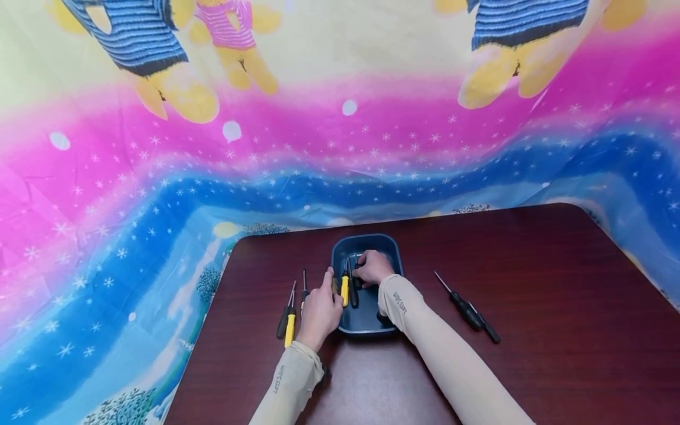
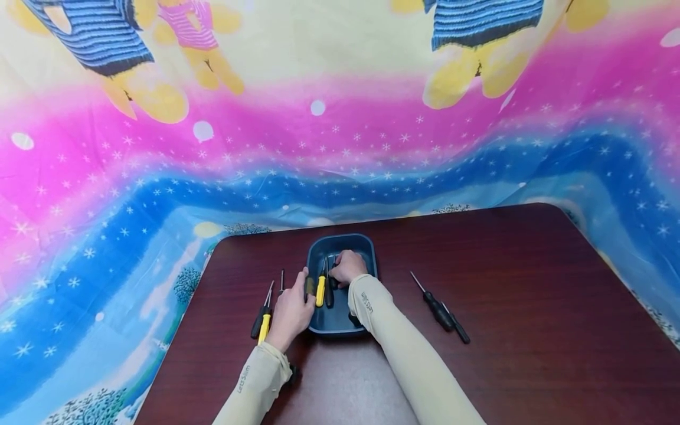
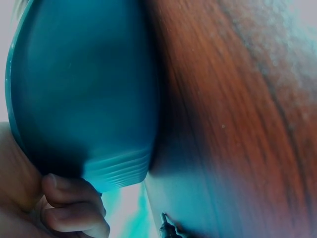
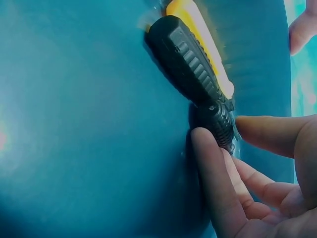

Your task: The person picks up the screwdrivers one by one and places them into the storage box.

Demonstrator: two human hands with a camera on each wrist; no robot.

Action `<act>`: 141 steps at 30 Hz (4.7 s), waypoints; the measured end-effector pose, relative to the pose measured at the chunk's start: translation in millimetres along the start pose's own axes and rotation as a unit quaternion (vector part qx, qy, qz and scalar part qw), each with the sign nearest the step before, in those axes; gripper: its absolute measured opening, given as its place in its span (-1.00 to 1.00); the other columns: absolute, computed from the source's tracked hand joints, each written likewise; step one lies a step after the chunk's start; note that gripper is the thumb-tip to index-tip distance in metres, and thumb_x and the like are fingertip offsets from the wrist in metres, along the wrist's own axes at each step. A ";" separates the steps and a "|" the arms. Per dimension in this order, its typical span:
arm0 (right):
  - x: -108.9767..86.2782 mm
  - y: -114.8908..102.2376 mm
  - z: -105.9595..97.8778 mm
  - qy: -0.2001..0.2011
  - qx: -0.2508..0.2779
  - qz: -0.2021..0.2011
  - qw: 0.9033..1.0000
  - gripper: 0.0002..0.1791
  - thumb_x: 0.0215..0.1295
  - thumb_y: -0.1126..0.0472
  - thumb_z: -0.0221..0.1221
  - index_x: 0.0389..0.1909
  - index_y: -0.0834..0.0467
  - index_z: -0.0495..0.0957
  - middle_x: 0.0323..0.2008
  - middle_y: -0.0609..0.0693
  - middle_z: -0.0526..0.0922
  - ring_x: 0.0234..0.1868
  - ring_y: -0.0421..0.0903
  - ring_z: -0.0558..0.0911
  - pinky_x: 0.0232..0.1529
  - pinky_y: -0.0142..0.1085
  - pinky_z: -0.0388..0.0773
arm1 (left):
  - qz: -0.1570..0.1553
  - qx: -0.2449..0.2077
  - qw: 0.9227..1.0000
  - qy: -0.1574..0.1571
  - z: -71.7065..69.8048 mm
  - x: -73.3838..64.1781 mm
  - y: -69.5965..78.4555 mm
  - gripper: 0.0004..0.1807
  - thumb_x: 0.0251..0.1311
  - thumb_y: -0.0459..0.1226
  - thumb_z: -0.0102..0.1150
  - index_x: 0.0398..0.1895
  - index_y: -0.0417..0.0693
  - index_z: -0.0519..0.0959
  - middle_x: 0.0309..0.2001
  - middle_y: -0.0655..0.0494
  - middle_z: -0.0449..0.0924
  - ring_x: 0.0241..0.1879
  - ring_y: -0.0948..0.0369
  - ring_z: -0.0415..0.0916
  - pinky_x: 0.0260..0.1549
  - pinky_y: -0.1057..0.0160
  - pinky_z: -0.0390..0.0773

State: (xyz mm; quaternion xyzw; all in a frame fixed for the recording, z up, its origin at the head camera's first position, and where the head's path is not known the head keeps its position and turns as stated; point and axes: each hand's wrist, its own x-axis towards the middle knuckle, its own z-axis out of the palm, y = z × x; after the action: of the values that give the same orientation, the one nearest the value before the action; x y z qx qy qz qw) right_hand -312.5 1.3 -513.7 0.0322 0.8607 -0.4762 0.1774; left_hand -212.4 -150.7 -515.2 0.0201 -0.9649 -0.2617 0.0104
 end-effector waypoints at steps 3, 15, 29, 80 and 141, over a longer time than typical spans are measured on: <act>-2.7 0.4 0.8 -0.006 0.003 0.003 1.000 -0.57 0.36 0.22 0.34 0.18 0.26 0.54 0.16 0.29 0.55 -0.50 -0.05 0.74 -0.41 -0.24 0.71 | -0.004 0.005 1.000 0.001 0.4 -2.3 -0.8 -0.26 0.43 -0.24 0.16 0.63 0.03 0.18 -0.63 0.15 0.43 -0.66 0.19 0.37 -0.48 0.22 0.44; -1.9 -0.4 -7.1 0.027 -0.010 -0.018 0.999 -0.59 0.37 0.14 0.33 0.17 0.18 0.57 -0.07 0.12 0.71 -0.40 -0.09 0.72 -0.22 -0.18 0.63 | 0.004 0.006 1.000 0.001 0.0 -1.3 -1.1 -0.26 0.42 -0.25 0.19 0.62 0.00 0.19 -0.62 0.16 0.44 -0.64 0.20 0.39 -0.44 0.21 0.49; -38.6 -28.4 -66.9 0.010 0.026 -0.115 0.993 -0.59 0.46 0.12 0.26 0.23 0.18 0.56 -0.08 0.21 0.73 -0.29 0.00 0.72 -0.06 -0.03 0.67 | -0.008 -0.001 1.000 0.001 -2.2 0.5 3.8 -0.25 0.43 -0.25 0.19 0.63 0.04 0.17 -0.64 0.12 0.42 -0.67 0.19 0.38 -0.48 0.24 0.45; -100.9 114.8 -145.7 0.060 -0.263 -0.107 0.957 -0.70 0.09 0.26 0.49 -0.16 0.22 0.67 -0.44 -0.04 0.60 -0.42 -0.10 0.53 -0.29 -0.09 0.53 | 0.024 0.009 1.000 0.017 -1.5 -1.7 -0.6 -0.26 0.40 -0.27 0.17 0.62 -0.03 0.19 -0.68 0.15 0.38 -0.71 0.19 0.31 -0.60 0.25 0.36; -89.5 47.3 -127.2 0.015 0.171 -0.150 0.974 -0.40 0.39 0.37 0.24 0.42 0.39 0.37 -0.15 0.22 0.69 -0.28 -0.20 0.74 -0.18 -0.18 0.75 | 0.006 0.006 1.000 0.013 -0.6 -1.7 -0.2 -0.26 0.41 -0.25 0.18 0.62 0.02 0.19 -0.64 0.13 0.40 -0.66 0.17 0.35 -0.52 0.23 0.41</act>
State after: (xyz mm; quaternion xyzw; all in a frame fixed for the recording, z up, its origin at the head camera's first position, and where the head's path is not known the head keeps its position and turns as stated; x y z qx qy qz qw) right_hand -253.3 142.9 -460.3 -0.0607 0.7639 -0.6371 0.0830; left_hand -210.7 -151.1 -514.8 0.0174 -0.9663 -0.2557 0.0244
